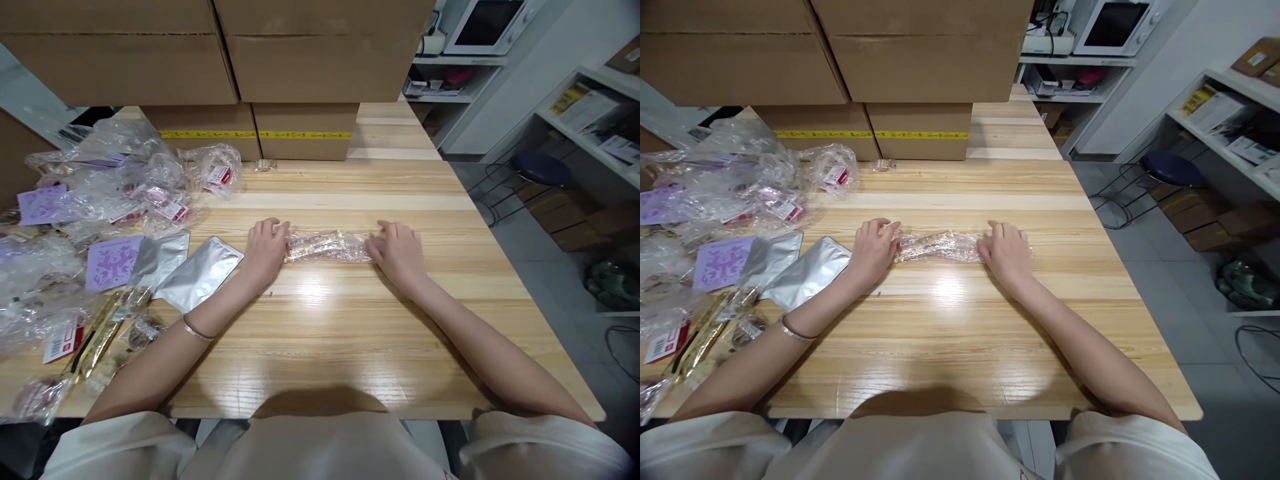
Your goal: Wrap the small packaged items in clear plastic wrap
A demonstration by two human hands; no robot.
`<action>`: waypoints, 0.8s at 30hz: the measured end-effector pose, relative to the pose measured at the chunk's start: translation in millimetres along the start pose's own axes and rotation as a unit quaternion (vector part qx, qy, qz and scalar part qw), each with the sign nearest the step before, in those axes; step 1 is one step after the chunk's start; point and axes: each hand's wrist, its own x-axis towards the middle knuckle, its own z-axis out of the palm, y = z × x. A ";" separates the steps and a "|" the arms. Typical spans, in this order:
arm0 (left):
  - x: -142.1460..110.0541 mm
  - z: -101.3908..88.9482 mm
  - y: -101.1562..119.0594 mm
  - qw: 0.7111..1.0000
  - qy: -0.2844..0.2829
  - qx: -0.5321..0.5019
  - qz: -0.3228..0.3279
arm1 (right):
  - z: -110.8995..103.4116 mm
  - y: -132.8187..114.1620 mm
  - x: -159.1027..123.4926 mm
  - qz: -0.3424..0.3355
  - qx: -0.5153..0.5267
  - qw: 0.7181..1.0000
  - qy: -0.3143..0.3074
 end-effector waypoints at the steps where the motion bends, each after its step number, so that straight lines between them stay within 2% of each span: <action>1: -3.0 -0.9 5.7 0.999 0.009 0.017 0.032 | -3.6 -4.2 -3.4 -0.035 -0.041 0.997 0.057; 3: -11.1 -1.6 17.9 0.995 -0.008 0.004 0.102 | -13.6 -14.6 -16.0 -0.124 -0.090 0.982 0.111; 4: -15.6 -0.5 23.8 0.992 -0.022 -0.011 0.122 | -18.7 -20.6 -24.8 -0.163 -0.099 0.976 0.105; 6: -23.3 4.5 33.9 0.992 -0.043 -0.027 0.112 | -26.1 -31.8 -43.5 -0.204 -0.111 0.971 0.053; 9: -28.7 14.4 42.4 0.995 -0.080 -0.029 0.051 | -24.6 -38.1 -60.9 -0.139 -0.139 0.980 -0.025; 12: -28.2 19.0 44.2 0.993 -0.108 -0.042 0.024 | -11.0 -27.2 -53.6 -0.065 -0.097 0.990 -0.078; 14: -27.4 19.0 43.9 0.992 -0.113 -0.053 0.019 | -1.5 -18.0 -39.4 -0.030 0.012 0.994 -0.101; 16: -27.6 18.2 43.7 0.992 -0.115 -0.057 0.021 | 5.6 -15.7 -24.5 0.011 0.152 0.983 -0.105; 19: -28.6 17.9 44.1 0.991 -0.113 -0.059 0.030 | 13.0 -30.9 -9.5 0.044 0.272 0.957 -0.086; 21: -29.0 18.3 45.0 0.992 -0.108 -0.056 0.035 | 18.9 -48.2 -4.5 0.007 0.278 0.958 -0.064; 24: -28.5 18.4 46.2 0.993 -0.105 -0.042 0.033 | 31.1 -69.0 1.3 -0.150 0.243 0.958 -0.039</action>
